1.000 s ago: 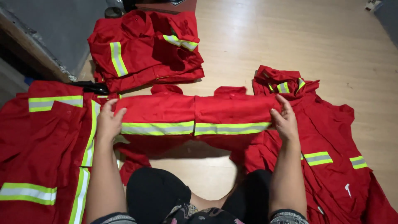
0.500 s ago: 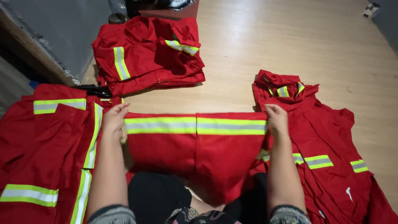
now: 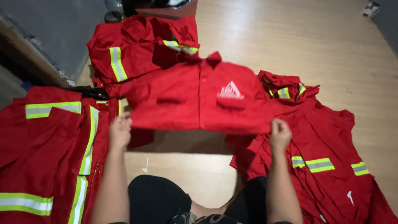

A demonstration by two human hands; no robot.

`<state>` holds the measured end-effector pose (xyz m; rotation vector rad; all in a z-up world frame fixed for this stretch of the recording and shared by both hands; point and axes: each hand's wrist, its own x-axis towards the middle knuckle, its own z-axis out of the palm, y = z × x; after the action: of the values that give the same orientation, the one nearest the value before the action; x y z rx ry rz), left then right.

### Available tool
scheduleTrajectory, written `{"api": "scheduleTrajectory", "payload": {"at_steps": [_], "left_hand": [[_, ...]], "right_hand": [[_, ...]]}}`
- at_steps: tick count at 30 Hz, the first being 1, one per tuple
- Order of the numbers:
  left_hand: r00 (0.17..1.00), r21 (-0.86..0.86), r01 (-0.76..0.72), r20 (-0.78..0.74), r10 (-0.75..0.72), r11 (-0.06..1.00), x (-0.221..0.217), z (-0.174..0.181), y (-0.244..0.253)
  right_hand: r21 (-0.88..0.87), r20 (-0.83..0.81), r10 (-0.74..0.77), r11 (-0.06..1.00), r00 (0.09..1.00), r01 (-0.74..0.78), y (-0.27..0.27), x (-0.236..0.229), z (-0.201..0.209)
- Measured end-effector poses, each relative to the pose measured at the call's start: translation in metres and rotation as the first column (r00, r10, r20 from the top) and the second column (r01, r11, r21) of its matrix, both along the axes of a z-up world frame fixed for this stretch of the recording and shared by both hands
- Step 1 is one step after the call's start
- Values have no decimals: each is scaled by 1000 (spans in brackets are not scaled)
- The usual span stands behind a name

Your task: Folding red work uniforms with reflective strips on the floor

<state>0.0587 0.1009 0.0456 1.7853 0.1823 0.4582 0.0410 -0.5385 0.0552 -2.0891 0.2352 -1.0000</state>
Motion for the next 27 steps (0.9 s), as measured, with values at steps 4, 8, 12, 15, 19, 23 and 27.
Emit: {"api": "scheduleTrajectory", "payload": {"at_steps": [4,8,12,15,19,23,27], "left_hand": [[774,299,30,-610,167,954,-28,-150,4],[510,476,233,-802,310,848,-67,-220,1],[508,468,322,-819,267,823,-72,-169,-7],[545,493,349,-798,255,797,-65,-144,-20],[715,426,140,-668,207,894,-49,-93,-41],[721,419,9,-632,284,908,-57,-37,-42],[638,608,170,-668,384,776,-70,-118,8]], "right_hand": [[-166,-750,-174,983,638,74,-2,-26,-153],[-193,-921,-208,978,329,80,6,-58,-212],[-88,-917,-137,985,374,145,5,-66,-220],[-72,-861,-101,994,498,78,17,-55,-189],[58,-657,7,997,754,42,42,-30,-128],[-31,-575,-74,997,815,69,49,-29,-121],[56,-856,70,998,512,-43,36,-63,-179]]}}
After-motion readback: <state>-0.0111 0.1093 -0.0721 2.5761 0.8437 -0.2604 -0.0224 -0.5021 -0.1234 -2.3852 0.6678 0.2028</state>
